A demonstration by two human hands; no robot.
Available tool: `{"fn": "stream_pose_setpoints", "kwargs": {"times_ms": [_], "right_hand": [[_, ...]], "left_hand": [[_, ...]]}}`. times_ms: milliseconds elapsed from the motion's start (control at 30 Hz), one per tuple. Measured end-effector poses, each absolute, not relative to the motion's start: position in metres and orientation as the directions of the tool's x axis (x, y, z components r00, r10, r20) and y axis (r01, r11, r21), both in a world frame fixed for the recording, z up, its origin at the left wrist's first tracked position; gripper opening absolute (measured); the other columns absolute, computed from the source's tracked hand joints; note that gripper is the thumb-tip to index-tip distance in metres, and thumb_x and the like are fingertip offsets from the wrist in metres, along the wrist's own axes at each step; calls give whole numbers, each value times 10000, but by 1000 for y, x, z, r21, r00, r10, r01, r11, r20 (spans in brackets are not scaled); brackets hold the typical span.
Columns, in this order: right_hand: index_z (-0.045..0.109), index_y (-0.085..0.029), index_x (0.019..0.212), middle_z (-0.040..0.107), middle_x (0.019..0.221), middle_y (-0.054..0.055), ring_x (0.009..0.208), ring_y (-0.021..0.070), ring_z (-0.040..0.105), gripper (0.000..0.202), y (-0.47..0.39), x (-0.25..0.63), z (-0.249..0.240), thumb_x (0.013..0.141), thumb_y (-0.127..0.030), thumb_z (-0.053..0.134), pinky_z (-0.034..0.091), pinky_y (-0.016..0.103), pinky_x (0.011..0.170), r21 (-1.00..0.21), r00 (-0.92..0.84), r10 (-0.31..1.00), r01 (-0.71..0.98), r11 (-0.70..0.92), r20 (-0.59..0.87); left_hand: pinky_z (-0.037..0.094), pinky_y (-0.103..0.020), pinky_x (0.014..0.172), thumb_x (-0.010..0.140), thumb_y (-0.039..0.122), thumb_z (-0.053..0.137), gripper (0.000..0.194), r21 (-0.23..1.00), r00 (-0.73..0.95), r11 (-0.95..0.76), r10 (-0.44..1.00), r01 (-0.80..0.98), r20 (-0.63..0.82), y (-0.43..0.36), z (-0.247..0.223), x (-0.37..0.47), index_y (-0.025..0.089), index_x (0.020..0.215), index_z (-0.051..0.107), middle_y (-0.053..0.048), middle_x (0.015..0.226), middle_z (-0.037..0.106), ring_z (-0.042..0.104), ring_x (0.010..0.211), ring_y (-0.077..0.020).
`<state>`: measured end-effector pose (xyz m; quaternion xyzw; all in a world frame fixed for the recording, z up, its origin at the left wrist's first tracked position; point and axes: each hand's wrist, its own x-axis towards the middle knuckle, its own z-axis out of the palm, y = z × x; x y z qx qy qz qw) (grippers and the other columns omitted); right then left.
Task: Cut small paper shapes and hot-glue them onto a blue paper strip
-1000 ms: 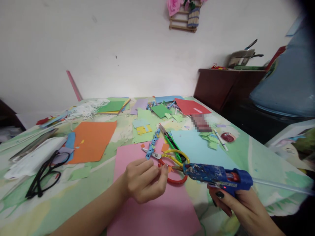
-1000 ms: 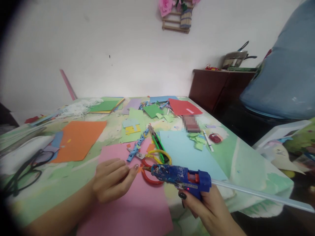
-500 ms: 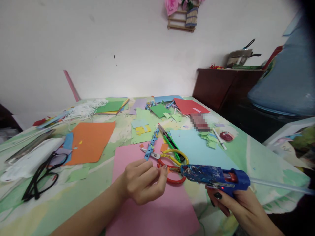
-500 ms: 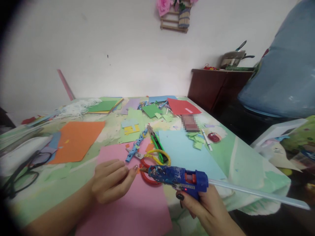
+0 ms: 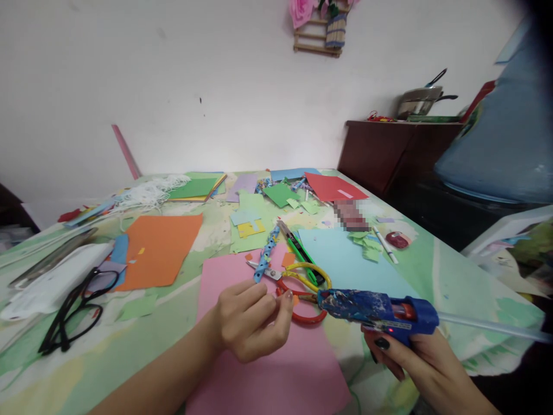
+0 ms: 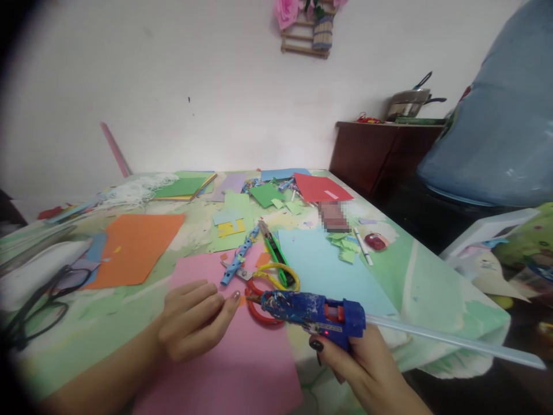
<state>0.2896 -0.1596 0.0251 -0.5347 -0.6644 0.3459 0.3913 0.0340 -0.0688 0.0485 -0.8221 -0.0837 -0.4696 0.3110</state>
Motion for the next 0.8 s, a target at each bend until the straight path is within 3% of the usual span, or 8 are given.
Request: {"fn": "stream_pose_setpoints", "kwargs": {"times_ms": [433,633,733,800], "right_hand": [[547,-155,631,482,523,8,451,95,417,410,-160,288,25,871,-479,472,349,195,403,-894,-120,981,408,187,150],[593,-157,695,537,544,24,454,117,479,334,-161,297,20,842,-451,535,416,215,403,-923,-116,982,338,181,150],[625,-169,775,605,603,59,501,172,556,273,-165,307,10,813,-435,577,476,266,438,-922,-13,985,350,165,171],[615,-198,949,663,733,88,611,235,619,266,-166,318,2,783,-406,622,520,316,512,-905,148,961,395,158,232]], "left_hand": [[278,-253,400,617,-40,711,267,-409,533,-798,-132,442,836,-70,49,35,159,619,532,58,444,478,437,427,-81],[279,-247,398,642,-10,709,220,-438,528,-776,-162,454,833,-67,50,35,149,650,556,57,450,490,434,424,-79],[260,-251,402,656,11,704,181,-456,538,-763,-171,457,825,-64,47,34,134,701,578,49,464,495,425,428,-82],[272,-252,420,698,26,666,134,-438,547,-771,-142,461,825,-61,44,31,120,763,596,37,485,511,435,451,-90]]}}
